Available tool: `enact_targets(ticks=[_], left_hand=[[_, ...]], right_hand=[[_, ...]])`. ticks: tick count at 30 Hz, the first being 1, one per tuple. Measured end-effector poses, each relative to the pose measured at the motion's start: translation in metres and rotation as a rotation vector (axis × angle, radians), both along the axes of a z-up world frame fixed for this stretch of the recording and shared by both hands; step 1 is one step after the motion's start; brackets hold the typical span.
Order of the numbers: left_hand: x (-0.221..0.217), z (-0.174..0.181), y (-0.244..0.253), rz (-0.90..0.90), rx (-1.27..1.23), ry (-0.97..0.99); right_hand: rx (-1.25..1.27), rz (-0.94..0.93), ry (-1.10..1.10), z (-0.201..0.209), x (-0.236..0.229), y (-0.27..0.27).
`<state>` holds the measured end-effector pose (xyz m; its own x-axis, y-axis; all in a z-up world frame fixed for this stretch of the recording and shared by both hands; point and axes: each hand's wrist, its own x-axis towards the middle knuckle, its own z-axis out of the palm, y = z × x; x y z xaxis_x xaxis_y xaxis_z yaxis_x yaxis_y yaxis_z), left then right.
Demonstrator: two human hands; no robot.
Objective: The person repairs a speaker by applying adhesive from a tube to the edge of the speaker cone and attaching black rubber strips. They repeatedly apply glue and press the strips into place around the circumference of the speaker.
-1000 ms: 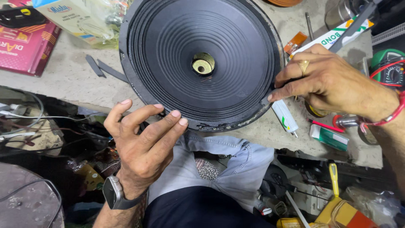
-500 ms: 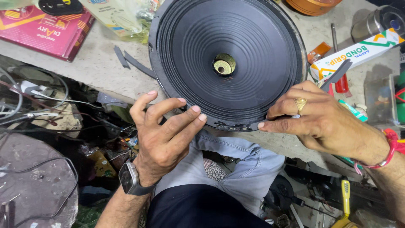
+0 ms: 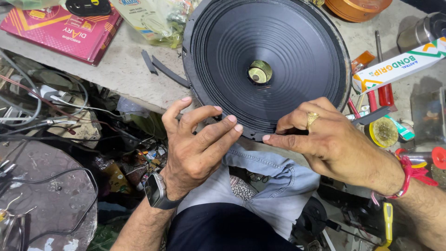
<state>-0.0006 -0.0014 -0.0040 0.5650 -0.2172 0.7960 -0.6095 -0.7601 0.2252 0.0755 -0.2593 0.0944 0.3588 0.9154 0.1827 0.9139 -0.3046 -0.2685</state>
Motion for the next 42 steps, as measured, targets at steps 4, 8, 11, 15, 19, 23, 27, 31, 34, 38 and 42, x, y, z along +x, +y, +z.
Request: enact_targets(ticks=[4, 8, 11, 15, 19, 23, 27, 31, 34, 38, 42], left_hand=[[0.0, 0.001, 0.001, -0.021, 0.006, -0.006], [0.001, 0.004, 0.002, -0.044, 0.027, -0.015], [0.001, 0.006, 0.003, -0.063, 0.038, -0.018], [0.002, 0.008, 0.004, -0.087, 0.061, -0.027], [0.002, 0.008, 0.003, -0.071, 0.088, -0.049], [0.001, 0.006, 0.002, -0.022, 0.1, -0.057], [0.0, 0.004, 0.003, -0.002, 0.1, -0.05], [0.001, 0.005, 0.003, 0.001, 0.092, -0.051], [-0.001, 0.005, 0.003, 0.002, 0.071, -0.037], [-0.001, 0.005, 0.002, 0.013, 0.065, -0.041], [-0.001, 0.005, 0.003, 0.024, 0.072, -0.04]], right_hand=[[-0.027, -0.065, -0.008, 0.004, -0.01, 0.002], [-0.024, -0.111, -0.033, 0.002, -0.017, 0.008], [-0.017, -0.123, -0.021, 0.0, -0.017, 0.008], [0.004, -0.064, -0.007, -0.003, -0.013, 0.006], [0.029, -0.055, -0.002, -0.008, -0.013, 0.004], [0.024, -0.056, -0.009, -0.008, -0.013, -0.002], [-0.027, -0.012, -0.028, -0.001, -0.003, -0.018], [-0.072, -0.037, -0.039, 0.002, 0.003, -0.035], [-0.074, -0.056, -0.085, 0.003, 0.011, -0.05], [-0.046, -0.08, -0.11, 0.007, 0.024, -0.066], [-0.048, -0.128, -0.104, 0.003, 0.033, -0.076]])
